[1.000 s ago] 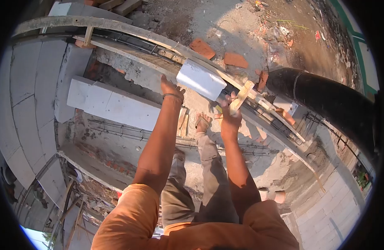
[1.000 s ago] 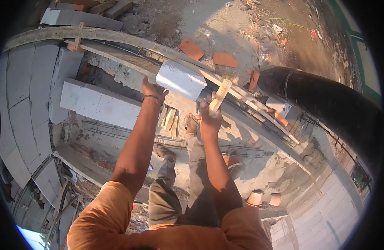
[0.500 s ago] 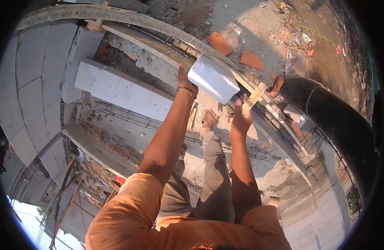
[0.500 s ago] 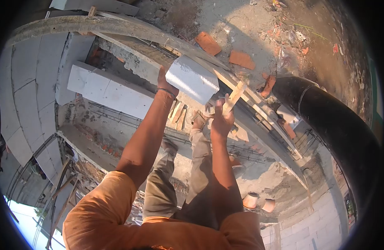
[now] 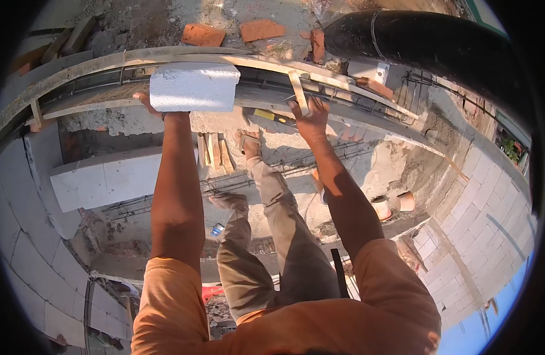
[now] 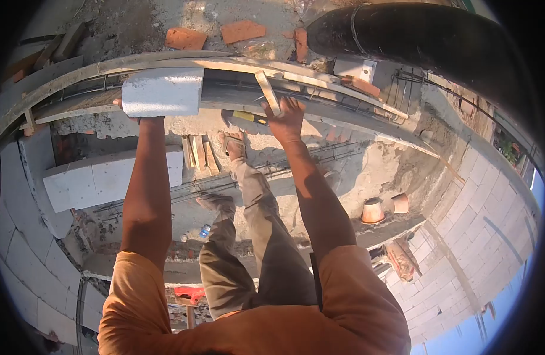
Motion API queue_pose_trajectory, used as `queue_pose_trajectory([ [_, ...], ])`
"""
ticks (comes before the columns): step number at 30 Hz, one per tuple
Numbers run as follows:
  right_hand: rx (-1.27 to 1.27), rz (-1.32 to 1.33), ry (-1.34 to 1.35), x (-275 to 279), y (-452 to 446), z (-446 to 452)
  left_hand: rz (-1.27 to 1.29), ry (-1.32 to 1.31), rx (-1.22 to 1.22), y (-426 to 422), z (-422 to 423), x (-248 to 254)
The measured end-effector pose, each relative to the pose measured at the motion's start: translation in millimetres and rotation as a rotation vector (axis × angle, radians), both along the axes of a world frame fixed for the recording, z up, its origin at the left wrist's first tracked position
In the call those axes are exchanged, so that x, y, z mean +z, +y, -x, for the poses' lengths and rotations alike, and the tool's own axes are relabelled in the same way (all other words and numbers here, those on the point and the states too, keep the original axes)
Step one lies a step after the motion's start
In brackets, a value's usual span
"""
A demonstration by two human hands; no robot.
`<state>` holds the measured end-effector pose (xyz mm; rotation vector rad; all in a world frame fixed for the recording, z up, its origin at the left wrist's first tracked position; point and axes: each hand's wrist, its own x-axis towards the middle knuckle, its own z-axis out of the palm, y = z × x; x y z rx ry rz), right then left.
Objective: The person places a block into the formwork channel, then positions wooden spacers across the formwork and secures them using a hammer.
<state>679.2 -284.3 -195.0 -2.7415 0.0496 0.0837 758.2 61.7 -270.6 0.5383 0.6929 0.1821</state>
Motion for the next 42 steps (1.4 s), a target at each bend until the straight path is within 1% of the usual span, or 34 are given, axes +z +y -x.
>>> queue_pose_trajectory([
  [2,0.018,0.048,-0.033,-1.4,1.0,2.7,0.002,0.064,0.05,4.8,-1.2,-4.3],
  [3,0.01,0.063,-0.036,-2.9,0.5,3.2,0.093,0.0,0.027,3.2,-3.3,10.3],
  [5,-0.011,0.069,-0.029,1.1,2.1,2.4,0.099,-0.039,0.064,-5.1,-9.3,21.1],
  [6,-0.029,0.055,-0.01,1.0,2.2,2.8,0.094,-0.055,0.089,-5.5,-10.1,23.9],
  [8,-0.047,0.02,0.038,-3.3,1.4,2.3,-0.014,0.103,0.143,-4.9,-11.9,29.8],
  [9,-0.031,0.005,0.028,-2.0,0.4,0.9,-0.025,0.108,0.148,-4.3,-11.6,29.7],
  [10,-0.074,-0.115,0.102,0.3,-1.0,-1.4,-0.032,0.109,0.15,-4.6,-12.5,30.2],
  [12,-0.104,-0.187,-0.143,12.2,3.2,-5.5,0.027,0.098,0.29,-9.5,-19.6,36.1],
  [13,-0.129,-0.119,-0.163,25.1,5.1,-5.7,0.026,0.093,0.295,-9.4,-20.2,32.8],
  [14,-0.289,-0.202,-0.099,39.9,12.3,-1.0,0.002,0.132,0.286,-8.5,-17.8,29.8],
  [15,-0.443,-0.389,0.044,80.2,32.6,-2.7,-0.02,0.171,0.275,-8.5,-15.1,30.2],
  [16,-0.616,-0.748,0.194,89.7,41.7,1.9,-0.041,0.211,0.264,-8.5,-11.4,31.7],
  [17,-0.58,-0.916,0.065,88.9,53.8,15.2,-0.153,0.354,0.334,-19.5,-15.9,61.7],
  [18,-0.65,-0.947,0.137,101.9,69.1,25.5,-0.162,0.382,0.346,-13.4,-15.3,48.0],
  [19,-0.633,-1.007,0.135,99.7,77.9,41.6,-0.17,0.41,0.358,-7.3,-15.3,33.1],
  [20,-0.658,-1.123,0.21,106.2,91.5,56.4,-0.175,0.463,0.386,-5.2,-17.3,24.3],
  [21,-0.696,-1.218,0.284,113.2,98.4,71.4,-0.173,0.452,0.42,-2.5,-19.4,13.5],
  [23,-0.509,-1.299,0.383,88.9,96.0,110.6,-0.159,0.419,0.452,0.5,-16.9,-6.0],
  [25,-0.232,-0.92,0.292,96.6,117.8,118.7,-0.169,0.391,0.452,-0.7,-14.9,-16.1],
  [26,-0.384,-1.251,0.559,114.6,127.7,119.7,-0.185,0.39,0.442,-1.2,-14.6,-18.1],
  [28,-0.423,-1.2,0.622,121.7,136.9,120.5,-0.276,0.445,0.395,1.9,-9.5,-12.9],
  [31,-0.291,-1.116,0.73,117.6,126.1,118.7,-0.408,0.521,0.264,3.4,0.7,0.7],
  [34,-0.132,-0.95,0.717,114.2,120.2,109.9,-0.52,0.639,0.082,25.4,8.4,17.9],
  [35,-0.065,-1.008,0.707,116.9,119.6,105.5,-0.722,0.638,0.05,33.5,10.7,23.8],
  [38,-0.009,-0.988,0.794,114.6,117.4,94.9,-1.23,0.739,-0.24,59.6,17.4,55.7],
  [39,-0.073,-1.018,0.78,124.0,126.2,92.1,-1.37,0.761,-0.297,62.2,22.0,58.8],
  [42,-0.108,-1.076,0.767,118.2,137.8,99.3,-1.328,0.696,-0.432,81.7,32.2,66.4],
])
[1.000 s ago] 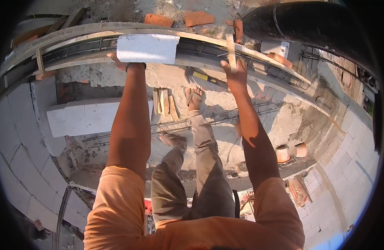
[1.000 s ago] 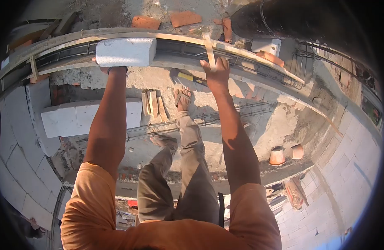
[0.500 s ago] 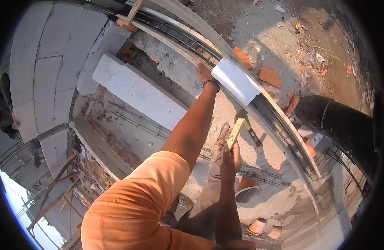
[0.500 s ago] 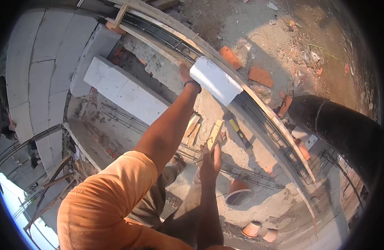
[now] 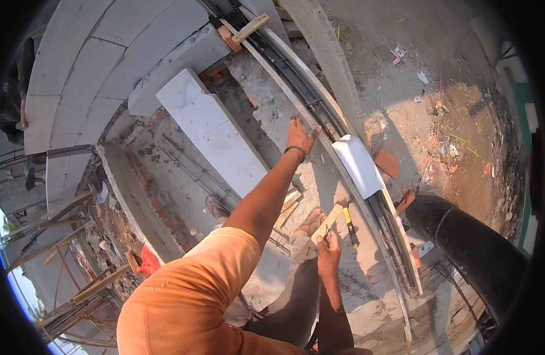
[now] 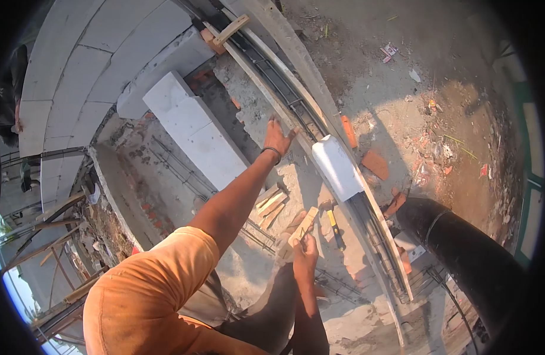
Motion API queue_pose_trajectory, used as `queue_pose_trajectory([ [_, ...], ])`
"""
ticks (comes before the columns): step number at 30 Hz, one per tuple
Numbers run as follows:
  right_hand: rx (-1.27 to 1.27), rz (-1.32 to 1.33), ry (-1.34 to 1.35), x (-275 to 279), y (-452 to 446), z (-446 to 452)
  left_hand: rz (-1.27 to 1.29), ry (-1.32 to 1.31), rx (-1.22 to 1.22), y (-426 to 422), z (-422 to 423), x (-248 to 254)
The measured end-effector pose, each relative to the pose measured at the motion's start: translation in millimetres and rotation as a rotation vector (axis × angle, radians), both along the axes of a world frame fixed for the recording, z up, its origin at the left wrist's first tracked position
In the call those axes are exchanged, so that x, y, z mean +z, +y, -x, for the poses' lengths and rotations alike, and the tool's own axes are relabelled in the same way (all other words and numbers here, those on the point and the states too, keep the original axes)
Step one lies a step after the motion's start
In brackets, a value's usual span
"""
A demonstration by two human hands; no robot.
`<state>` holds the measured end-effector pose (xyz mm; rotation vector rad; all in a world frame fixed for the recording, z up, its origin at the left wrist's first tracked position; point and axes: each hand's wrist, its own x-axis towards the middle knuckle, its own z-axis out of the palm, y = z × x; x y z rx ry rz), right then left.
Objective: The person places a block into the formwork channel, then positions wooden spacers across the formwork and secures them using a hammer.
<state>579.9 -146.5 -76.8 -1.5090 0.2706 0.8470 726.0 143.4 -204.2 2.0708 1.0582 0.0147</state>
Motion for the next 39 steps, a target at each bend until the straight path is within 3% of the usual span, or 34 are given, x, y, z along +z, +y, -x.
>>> queue_pose_trajectory([
  [4,-0.066,0.049,0.112,-26.1,15.8,29.7,-0.003,-0.047,-0.218,29.7,20.9,1.3],
  [8,-0.311,-0.158,0.293,-18.4,75.3,59.7,0.146,0.035,-0.447,34.5,112.4,22.1],
  [10,-0.41,-0.192,0.364,-8.7,109.6,72.8,0.413,0.344,-0.512,34.0,174.9,58.5],
  [11,-0.419,-0.192,0.338,-6.2,125.7,81.8,0.585,0.359,-0.527,39.8,204.5,98.1],
  [14,-0.38,-0.019,0.375,10.5,159.6,110.1,0.506,0.117,-0.511,33.6,314.3,123.3],
  [17,-0.28,0.002,0.267,9.8,196.7,146.2,0.446,0.008,-0.561,53.4,356.0,162.6],
  [22,-0.341,-0.144,0.199,3.8,265.8,147.4,0.113,0.076,-0.576,93.4,340.4,185.2],
  [23,-0.275,-0.1,0.299,20.9,275.9,131.3,0.079,0.101,-0.565,100.0,332.3,175.1],
  [26,-0.229,-0.186,0.144,-18.4,279.4,115.6,0.008,0.119,-0.602,120.9,301.3,140.4],
  [28,-0.095,-0.11,0.108,-17.4,251.9,87.1,0.027,0.059,-0.512,117.0,274.1,134.8],
  [30,-0.116,0.183,0.026,-69.7,192.9,68.8,0.146,0.05,-0.384,108.3,235.2,135.3],
  [31,-0.047,0.405,-0.159,-114.1,144.7,61.4,0.174,0.038,-0.294,112.4,213.3,132.5],
  [32,-0.224,0.521,-0.192,-158.6,99.2,61.0,0.064,-0.067,-0.288,116.9,188.0,124.5],
  [33,0.026,0.963,-0.247,-164.4,61.2,40.1,-0.055,-0.168,-0.286,120.1,159.2,113.9],
  [34,0.006,1.172,-0.389,-182.4,28.9,33.7,-0.171,-0.259,-0.289,125.0,131.5,103.6],
  [35,0.108,1.255,-0.291,-189.3,-2.5,20.1,-0.267,-0.291,-0.27,133.8,102.0,95.5],
  [36,0.141,1.445,-0.543,-222.5,-36.4,22.4,-0.355,-0.313,-0.257,142.2,73.4,88.1],
  [39,0.253,1.467,-0.495,-237.1,-62.3,8.6,-0.412,-0.264,-0.165,170.6,1.6,61.8],
])
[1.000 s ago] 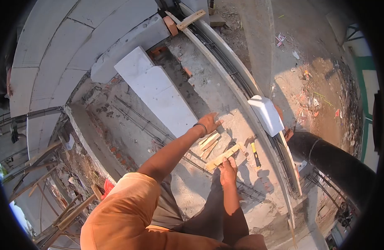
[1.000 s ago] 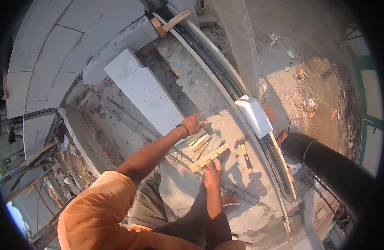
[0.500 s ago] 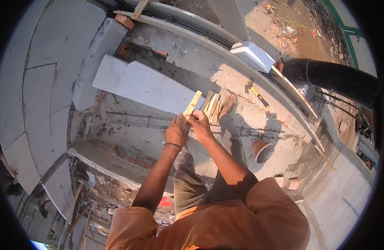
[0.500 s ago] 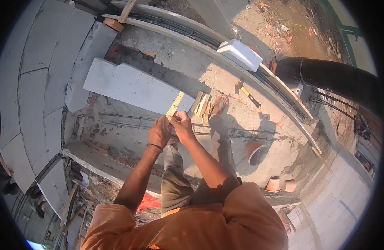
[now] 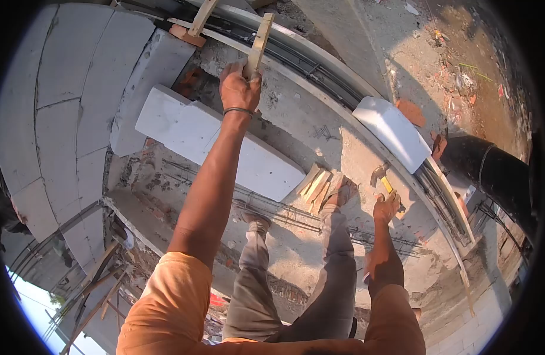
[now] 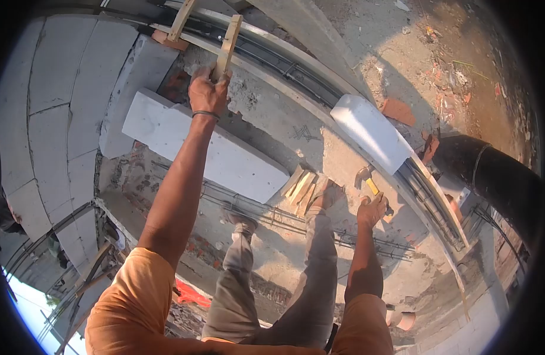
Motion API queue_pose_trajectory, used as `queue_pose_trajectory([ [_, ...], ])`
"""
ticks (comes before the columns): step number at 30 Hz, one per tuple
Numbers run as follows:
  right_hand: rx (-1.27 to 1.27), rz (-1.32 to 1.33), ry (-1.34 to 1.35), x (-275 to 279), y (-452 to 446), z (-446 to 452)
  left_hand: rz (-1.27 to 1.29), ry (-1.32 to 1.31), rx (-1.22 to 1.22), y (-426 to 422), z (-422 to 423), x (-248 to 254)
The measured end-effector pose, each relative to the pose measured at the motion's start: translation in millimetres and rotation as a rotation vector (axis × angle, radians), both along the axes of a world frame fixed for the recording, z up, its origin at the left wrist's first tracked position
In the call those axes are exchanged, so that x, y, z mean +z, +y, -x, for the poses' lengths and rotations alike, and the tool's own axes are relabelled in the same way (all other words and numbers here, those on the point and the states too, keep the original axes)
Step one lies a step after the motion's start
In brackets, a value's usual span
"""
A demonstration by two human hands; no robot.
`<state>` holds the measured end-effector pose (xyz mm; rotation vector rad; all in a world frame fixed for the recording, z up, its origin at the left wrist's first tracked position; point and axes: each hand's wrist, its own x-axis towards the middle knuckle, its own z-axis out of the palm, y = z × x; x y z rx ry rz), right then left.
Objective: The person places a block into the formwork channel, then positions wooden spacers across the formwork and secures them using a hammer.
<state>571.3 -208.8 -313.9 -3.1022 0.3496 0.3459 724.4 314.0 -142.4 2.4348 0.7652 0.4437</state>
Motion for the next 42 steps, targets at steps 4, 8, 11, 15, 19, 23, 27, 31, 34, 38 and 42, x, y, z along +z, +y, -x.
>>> queue_pose_trajectory([
  [4,0.005,0.021,0.159,18.8,-14.0,-23.5,0.046,0.166,0.211,12.3,-55.5,-20.4],
  [8,0.144,0.05,0.216,15.9,-27.1,-37.4,0.138,0.058,0.328,2.9,-73.9,-32.3],
  [11,0.177,-0.151,0.239,25.8,-36.3,-28.2,0.074,-0.016,0.258,-2.3,-84.0,-38.2],
  [15,0.032,-0.417,0.291,72.1,-17.2,-3.1,0.137,0.045,0.212,3.6,-89.5,-50.4],
  [19,-0.119,-0.452,0.365,89.6,-14.6,36.8,0.269,0.138,0.125,23.7,-91.0,-52.6],
  [23,-0.115,-0.566,0.345,118.9,8.1,60.1,0.174,0.13,0.026,42.3,-92.0,-39.1],
  [27,-0.225,-0.656,0.425,120.9,16.8,78.6,0.233,0.208,-0.087,70.4,-93.5,-44.7],
  [31,-0.211,-0.652,0.407,124.7,28.2,82.2,0.422,0.175,-0.205,88.0,-86.9,-49.7],
  [34,-0.213,-0.669,0.39,114.3,26.5,88.0,0.434,0.143,-0.264,92.8,-81.2,-46.0],
  [38,-0.227,-0.723,0.359,111.7,23.9,91.5,0.05,0.048,-0.338,76.9,-59.4,-47.6],
  [42,-0.232,-0.767,0.337,115.5,23.5,93.3,-0.08,0.059,-0.217,59.6,-48.1,-48.8],
])
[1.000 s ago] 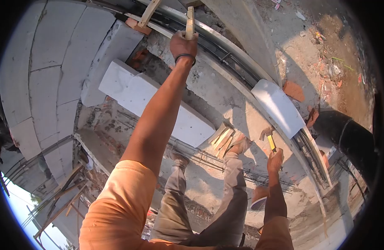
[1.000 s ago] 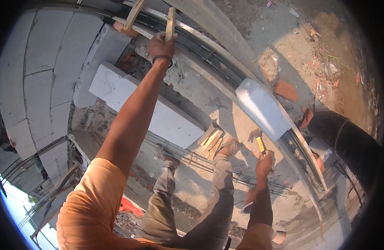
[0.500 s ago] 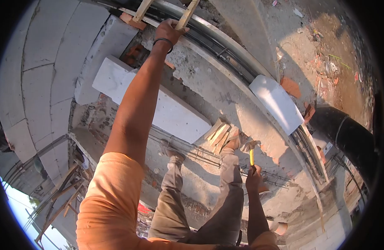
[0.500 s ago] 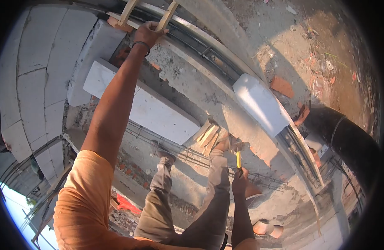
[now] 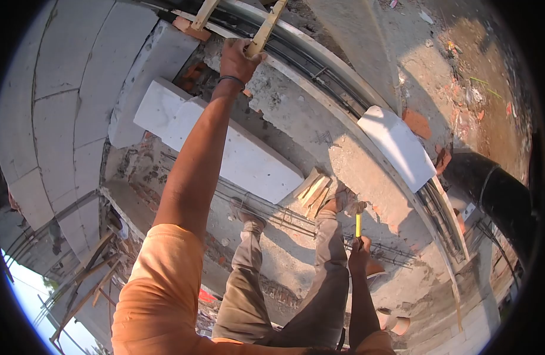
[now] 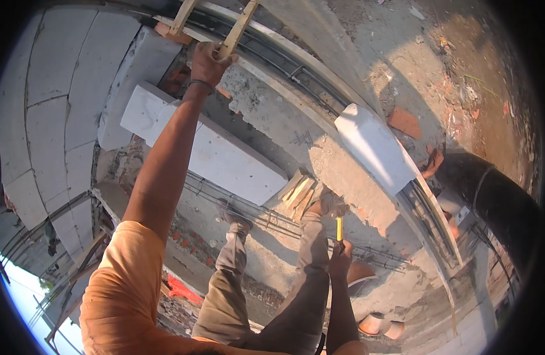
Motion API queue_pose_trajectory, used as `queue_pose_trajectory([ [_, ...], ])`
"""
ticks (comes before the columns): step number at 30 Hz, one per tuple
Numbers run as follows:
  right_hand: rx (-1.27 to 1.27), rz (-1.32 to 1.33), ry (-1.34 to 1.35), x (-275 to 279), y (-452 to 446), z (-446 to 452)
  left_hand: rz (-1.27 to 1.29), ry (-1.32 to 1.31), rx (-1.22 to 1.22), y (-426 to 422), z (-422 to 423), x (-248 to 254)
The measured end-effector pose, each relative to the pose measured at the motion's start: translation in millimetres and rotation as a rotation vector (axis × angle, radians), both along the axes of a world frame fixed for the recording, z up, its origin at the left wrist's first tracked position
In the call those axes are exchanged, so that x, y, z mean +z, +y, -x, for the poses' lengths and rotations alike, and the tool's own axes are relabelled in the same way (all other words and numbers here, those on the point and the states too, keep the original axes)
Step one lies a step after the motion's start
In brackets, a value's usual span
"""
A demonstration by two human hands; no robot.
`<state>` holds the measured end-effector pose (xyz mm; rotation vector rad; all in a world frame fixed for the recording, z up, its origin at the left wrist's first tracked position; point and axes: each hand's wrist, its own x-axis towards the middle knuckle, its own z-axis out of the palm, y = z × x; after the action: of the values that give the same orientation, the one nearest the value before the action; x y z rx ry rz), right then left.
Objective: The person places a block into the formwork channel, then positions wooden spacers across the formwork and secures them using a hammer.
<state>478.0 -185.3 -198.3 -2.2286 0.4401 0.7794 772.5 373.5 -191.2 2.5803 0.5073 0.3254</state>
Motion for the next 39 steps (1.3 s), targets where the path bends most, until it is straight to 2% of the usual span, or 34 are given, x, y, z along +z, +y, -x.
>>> queue_pose_trajectory([
  [14,-0.066,0.077,0.161,8.3,-0.3,3.2,-0.004,-0.047,0.094,-1.1,10.9,-5.8],
  [16,-0.049,0.009,0.172,19.7,6.5,-5.5,0.03,-0.062,0.108,2.9,12.6,-8.3],
  [18,-0.004,-0.044,0.156,38.1,18.0,-18.6,-0.046,-0.047,0.065,7.1,12.4,-10.3],
  [21,0.02,-0.246,0.021,39.8,28.2,-22.5,-0.027,-0.111,0.071,15.6,13.0,-11.9],
  [22,0.043,-0.156,0.132,44.9,27.7,-23.9,0.005,-0.121,0.053,11.6,13.4,-14.4],
  [25,0.109,-0.133,0.129,63.7,45.8,-34.4,0.03,-0.115,0.112,19.4,5.7,-8.1],
  [29,0.144,-0.136,0.081,69.1,55.1,-29.8,0.014,-0.139,0.048,28.3,1.5,-12.9],
  [33,0.16,-0.141,0.08,79.8,66.4,-31.9,0.066,-0.097,0.158,30.7,5.9,-12.8],
  [39,0.204,-0.091,0.061,86.6,71.3,-24.5,0.106,-0.148,0.045,35.1,9.7,-8.8],
])
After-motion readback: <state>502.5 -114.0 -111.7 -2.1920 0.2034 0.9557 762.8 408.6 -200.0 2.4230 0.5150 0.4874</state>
